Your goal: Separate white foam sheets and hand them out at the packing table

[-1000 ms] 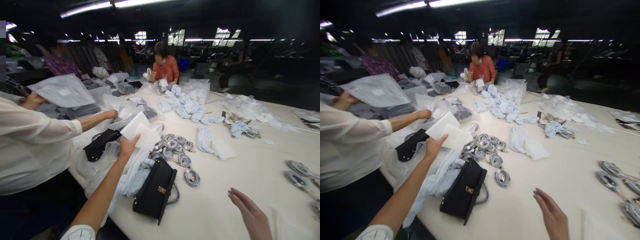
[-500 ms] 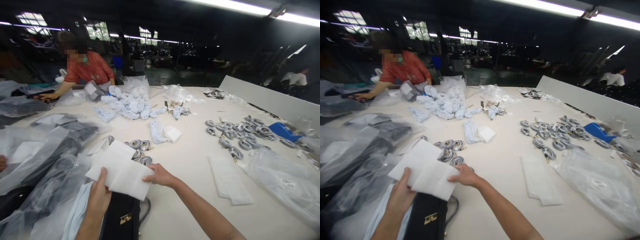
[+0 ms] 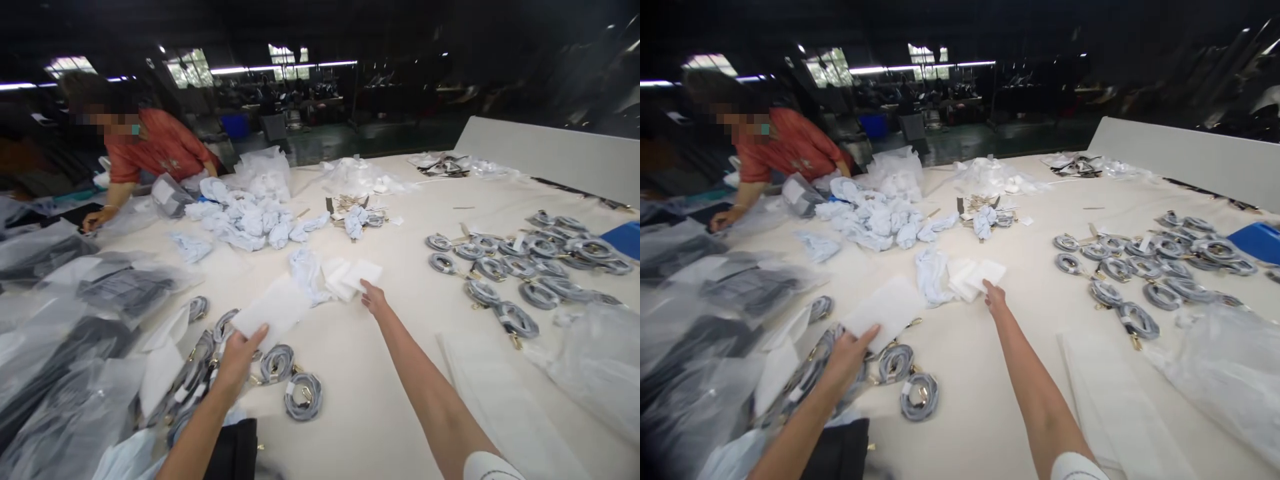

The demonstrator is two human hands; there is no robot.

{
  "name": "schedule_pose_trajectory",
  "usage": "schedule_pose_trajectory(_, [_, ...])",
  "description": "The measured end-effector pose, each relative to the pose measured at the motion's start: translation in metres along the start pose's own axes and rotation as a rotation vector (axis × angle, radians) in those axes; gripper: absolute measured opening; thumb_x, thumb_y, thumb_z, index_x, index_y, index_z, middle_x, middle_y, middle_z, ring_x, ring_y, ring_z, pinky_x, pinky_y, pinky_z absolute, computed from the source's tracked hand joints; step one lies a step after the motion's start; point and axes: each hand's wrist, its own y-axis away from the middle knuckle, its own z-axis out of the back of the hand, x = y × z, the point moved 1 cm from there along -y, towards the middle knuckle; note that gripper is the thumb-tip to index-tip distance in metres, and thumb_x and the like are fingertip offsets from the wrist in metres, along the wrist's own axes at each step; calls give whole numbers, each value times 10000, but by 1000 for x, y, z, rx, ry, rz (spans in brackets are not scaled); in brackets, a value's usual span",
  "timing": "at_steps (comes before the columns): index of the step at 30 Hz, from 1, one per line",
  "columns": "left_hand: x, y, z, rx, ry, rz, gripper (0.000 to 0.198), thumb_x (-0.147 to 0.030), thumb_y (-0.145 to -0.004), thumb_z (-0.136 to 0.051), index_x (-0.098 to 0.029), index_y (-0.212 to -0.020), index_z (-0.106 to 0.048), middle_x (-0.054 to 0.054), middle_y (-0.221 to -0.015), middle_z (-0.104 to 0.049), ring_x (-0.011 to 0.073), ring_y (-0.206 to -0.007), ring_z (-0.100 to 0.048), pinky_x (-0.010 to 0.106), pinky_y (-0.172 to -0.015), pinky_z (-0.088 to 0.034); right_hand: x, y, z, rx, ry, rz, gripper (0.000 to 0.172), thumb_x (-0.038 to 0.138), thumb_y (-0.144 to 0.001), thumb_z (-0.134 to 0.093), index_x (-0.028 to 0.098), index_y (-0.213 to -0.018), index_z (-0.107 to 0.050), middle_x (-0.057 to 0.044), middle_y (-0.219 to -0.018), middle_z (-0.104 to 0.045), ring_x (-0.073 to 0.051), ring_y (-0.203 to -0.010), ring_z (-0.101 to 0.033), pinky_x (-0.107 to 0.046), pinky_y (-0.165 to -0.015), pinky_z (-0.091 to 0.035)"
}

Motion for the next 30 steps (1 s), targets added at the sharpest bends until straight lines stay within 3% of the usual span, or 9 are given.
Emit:
schedule_pose_trajectory(2, [1,-45,-38,223,-127,-17,563,-474,-775,-702,-96,-1178,-592,162,-1204,-677,279,-1111,-643,455,-1049,-470,-2,-16,-16,14,38,22,238,318,-833,-702,128,-945,-613,-45,-969,-651,-147,-823,-611,-322,-750,-533])
schedule_pose_trajectory(5, [8,-102,-89,409,-207,-34,597,-450,-672,-772,-99,-1134,-632,146,-1138,-707,308,-1036,-662,465,-983,-503,-4,-35,-31,38,83,82,188,257,-809,-722,116,-885,-623,-32,-916,-668,-143,-806,-623,-313,-755,-534])
schedule_pose_trajectory(8, [20,-135,-121,487,-291,-70,507,-313,-556,-827,-138,-1012,-692,109,-1100,-719,328,-1076,-624,475,-1052,-431,4,-51,-31,53,111,163,204,217,-753,-740,111,-893,-635,-46,-910,-693,-152,-790,-632,-311,-752,-529])
schedule_pose_trajectory(10, [30,-146,-128,481,-330,-81,471,-248,-526,-818,-152,-973,-704,101,-1100,-715,341,-1109,-594,487,-1091,-374,16,-61,-27,66,124,242,308,211,-692,-757,110,-959,-642,-72,-959,-707,-170,-817,-636,-296,-743,-519])
schedule_pose_trajectory(15, [45,-151,-112,421,-297,-32,447,-294,-593,-779,-128,-998,-691,122,-1057,-723,347,-1025,-634,491,-981,-457,43,-81,-36,194,206,342,663,205,-521,-805,144,-1149,-604,-73,-970,-714,-215,-825,-651,-295,-694,-512])
schedule_pose_trajectory(18, [46,-145,-92,350,-189,30,503,-401,-628,-780,-94,-1013,-673,150,-1017,-732,334,-960,-665,451,-890,-515,44,-93,-52,234,288,315,579,132,-474,-776,132,-1039,-647,-62,-859,-712,-241,-804,-653,-318,-686,-512])
schedule_pose_trajectory(21, [41,-136,-66,271,-43,72,583,-472,-641,-788,-81,-1052,-654,157,-1030,-732,301,-947,-680,393,-871,-530,36,-102,-63,257,333,274,456,113,-522,-738,125,-970,-654,-60,-822,-704,-233,-796,-649,-327,-686,-520])
schedule_pose_trajectory(26, [34,-118,-24,136,128,114,622,-466,-642,-826,-103,-1111,-639,139,-1073,-727,258,-918,-694,345,-849,-538,36,-101,-66,371,292,222,369,114,-625,-681,128,-993,-653,-69,-933,-715,-180,-801,-656,-315,-723,-546])
schedule_pose_trajectory(30, [37,-107,-8,114,177,139,628,-441,-588,-876,-95,-1067,-664,134,-1014,-741,257,-890,-699,335,-821,-547,56,-96,-71,431,253,238,382,158,-590,-684,158,-972,-675,-71,-998,-727,-209,-883,-668,-300,-750,-556])
